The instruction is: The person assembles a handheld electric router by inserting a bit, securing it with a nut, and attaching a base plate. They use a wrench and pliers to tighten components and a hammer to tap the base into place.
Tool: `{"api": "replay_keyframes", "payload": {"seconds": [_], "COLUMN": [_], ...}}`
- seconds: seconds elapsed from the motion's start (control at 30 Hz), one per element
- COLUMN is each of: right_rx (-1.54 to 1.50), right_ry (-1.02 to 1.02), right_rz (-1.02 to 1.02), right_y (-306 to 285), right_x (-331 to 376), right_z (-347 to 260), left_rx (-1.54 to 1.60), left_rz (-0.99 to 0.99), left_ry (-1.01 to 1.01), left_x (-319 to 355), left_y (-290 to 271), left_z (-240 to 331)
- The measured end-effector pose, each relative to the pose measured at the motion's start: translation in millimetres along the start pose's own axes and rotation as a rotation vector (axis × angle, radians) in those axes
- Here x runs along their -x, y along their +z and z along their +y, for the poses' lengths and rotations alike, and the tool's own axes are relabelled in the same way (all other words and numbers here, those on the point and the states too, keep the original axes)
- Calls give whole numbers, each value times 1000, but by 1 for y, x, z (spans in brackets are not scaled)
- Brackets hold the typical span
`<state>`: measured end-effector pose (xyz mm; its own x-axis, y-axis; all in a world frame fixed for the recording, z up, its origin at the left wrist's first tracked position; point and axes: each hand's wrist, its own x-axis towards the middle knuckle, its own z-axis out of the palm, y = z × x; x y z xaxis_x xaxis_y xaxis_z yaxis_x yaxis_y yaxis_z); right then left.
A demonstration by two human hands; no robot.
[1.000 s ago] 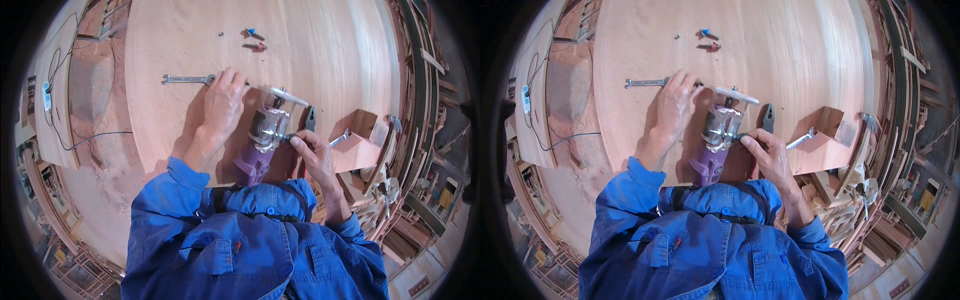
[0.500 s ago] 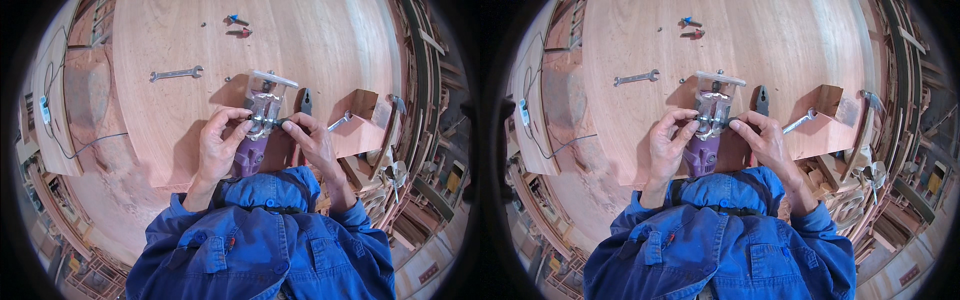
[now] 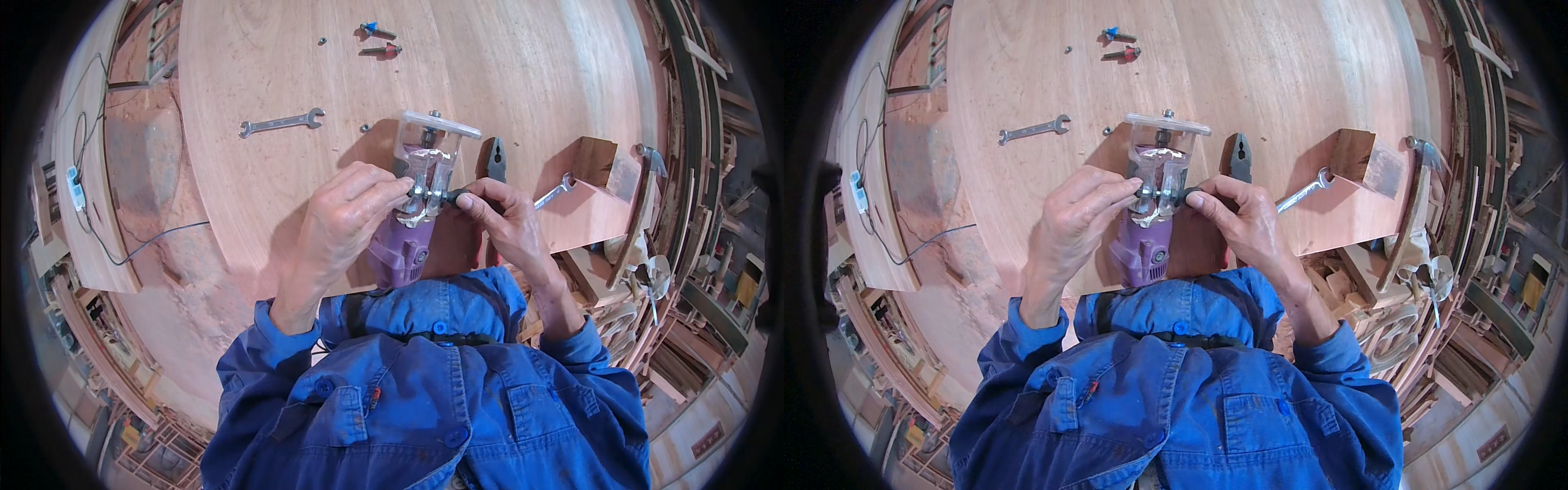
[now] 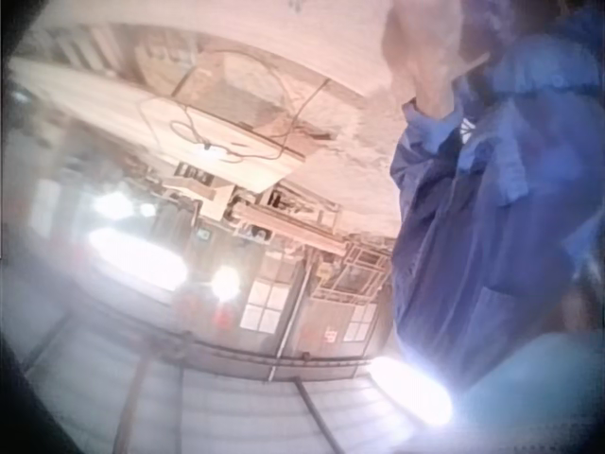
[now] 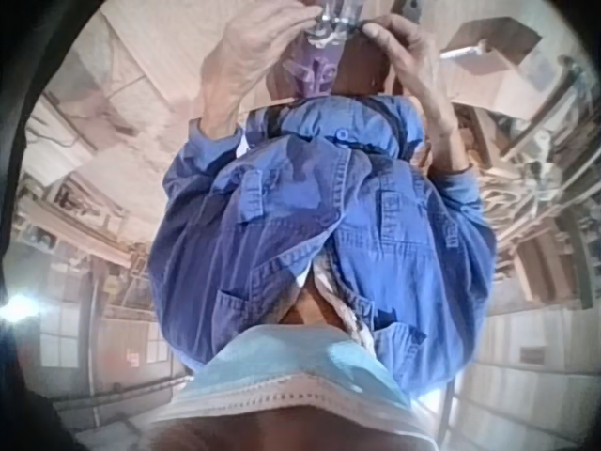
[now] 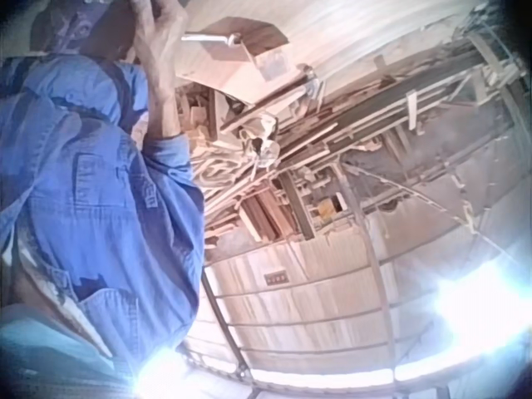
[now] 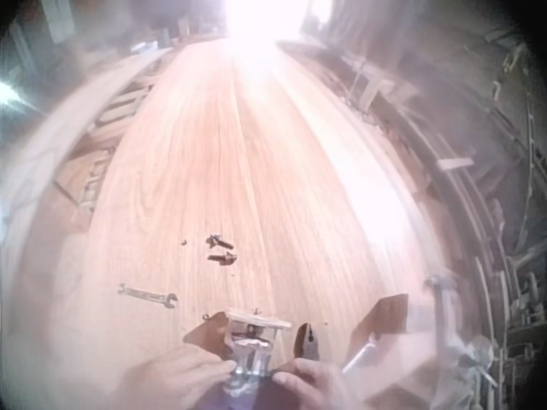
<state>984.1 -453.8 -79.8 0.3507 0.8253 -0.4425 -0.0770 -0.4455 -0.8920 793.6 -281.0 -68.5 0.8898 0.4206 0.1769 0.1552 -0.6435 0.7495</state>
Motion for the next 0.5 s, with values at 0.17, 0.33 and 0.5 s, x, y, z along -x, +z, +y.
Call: {"api": "replay_keyframes", "payload": {"seconds": [0.17,0.33,0.5], "right_rx": [77,20,-33], "right_ry": [35,5,20], "right_rz": [8,19,-5], "right_y": [-1,-1,0], "right_x": [2,2,2], "right_z": [-6,3,3], "left_rx": [137,301,89], "left_rz": [92,168,296], "left_ry": [-44,-313,-370], "left_x": [3,7,-8], "left_y": [11,11,23], "left_z": [-4,-3,-54]}}
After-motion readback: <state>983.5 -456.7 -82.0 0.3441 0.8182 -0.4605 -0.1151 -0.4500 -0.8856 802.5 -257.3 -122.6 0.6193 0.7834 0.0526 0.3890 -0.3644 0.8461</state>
